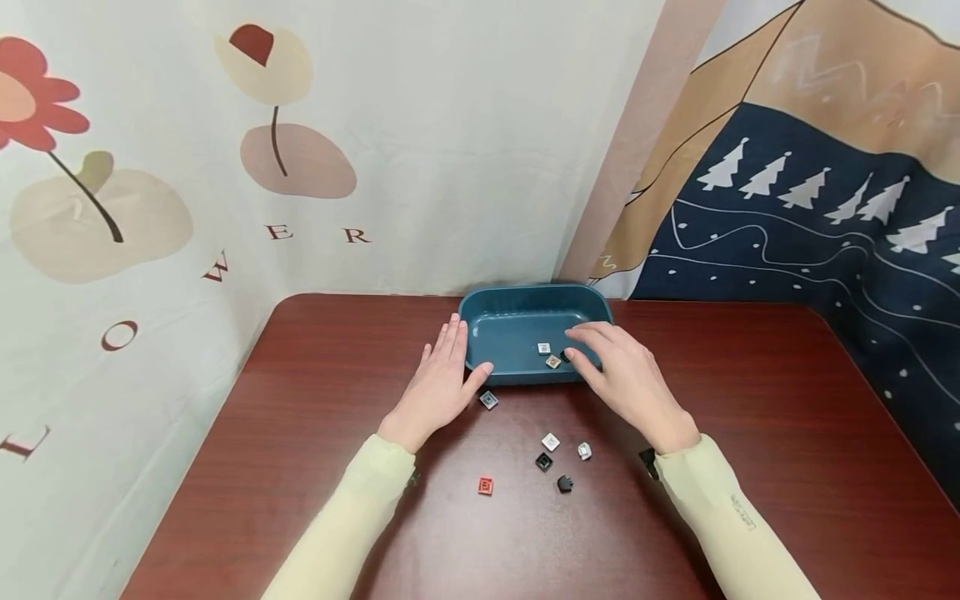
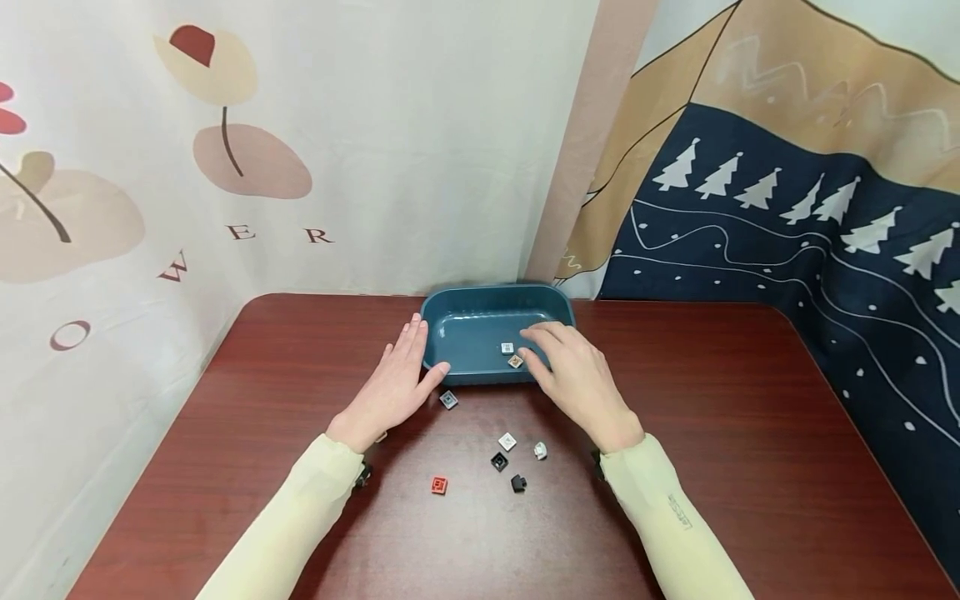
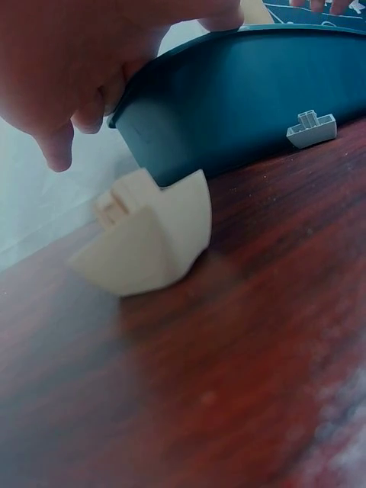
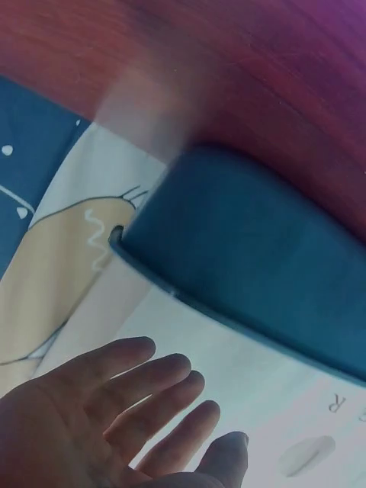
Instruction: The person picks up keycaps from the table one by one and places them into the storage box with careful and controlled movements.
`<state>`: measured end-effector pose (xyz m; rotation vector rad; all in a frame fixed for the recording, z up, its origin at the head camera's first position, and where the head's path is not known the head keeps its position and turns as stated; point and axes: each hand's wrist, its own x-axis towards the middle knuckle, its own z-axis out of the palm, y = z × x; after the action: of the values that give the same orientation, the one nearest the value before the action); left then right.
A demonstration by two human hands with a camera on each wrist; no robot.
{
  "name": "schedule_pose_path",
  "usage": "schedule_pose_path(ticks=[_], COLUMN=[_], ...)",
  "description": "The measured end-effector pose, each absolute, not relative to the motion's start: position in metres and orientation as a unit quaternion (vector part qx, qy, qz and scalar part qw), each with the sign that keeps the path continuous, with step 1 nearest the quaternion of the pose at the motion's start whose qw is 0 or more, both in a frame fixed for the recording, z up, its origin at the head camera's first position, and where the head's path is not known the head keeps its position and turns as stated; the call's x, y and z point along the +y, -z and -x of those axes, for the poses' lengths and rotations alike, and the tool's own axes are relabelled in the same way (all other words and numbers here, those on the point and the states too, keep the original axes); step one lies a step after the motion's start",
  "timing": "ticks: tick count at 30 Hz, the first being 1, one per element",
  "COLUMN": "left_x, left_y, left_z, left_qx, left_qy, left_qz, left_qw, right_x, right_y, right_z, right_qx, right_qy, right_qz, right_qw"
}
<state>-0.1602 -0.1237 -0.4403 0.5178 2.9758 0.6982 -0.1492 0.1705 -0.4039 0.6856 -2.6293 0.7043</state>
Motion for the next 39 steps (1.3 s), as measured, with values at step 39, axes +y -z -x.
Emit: schedule_pose_path(ticks=[39], left_x=[-0.125], left_y=[0.441], left_z=[0.161], left_qx=[0.959], left_qy=[-0.225], left_qz=[-0.171], left_qw=[0.022], right_x=[0.199], right_y=[0.428], right_z=[0.071], right_qx=[-0.930], right_qy=[-0.188], right_qz=[-0.298], right_qw=[0.103])
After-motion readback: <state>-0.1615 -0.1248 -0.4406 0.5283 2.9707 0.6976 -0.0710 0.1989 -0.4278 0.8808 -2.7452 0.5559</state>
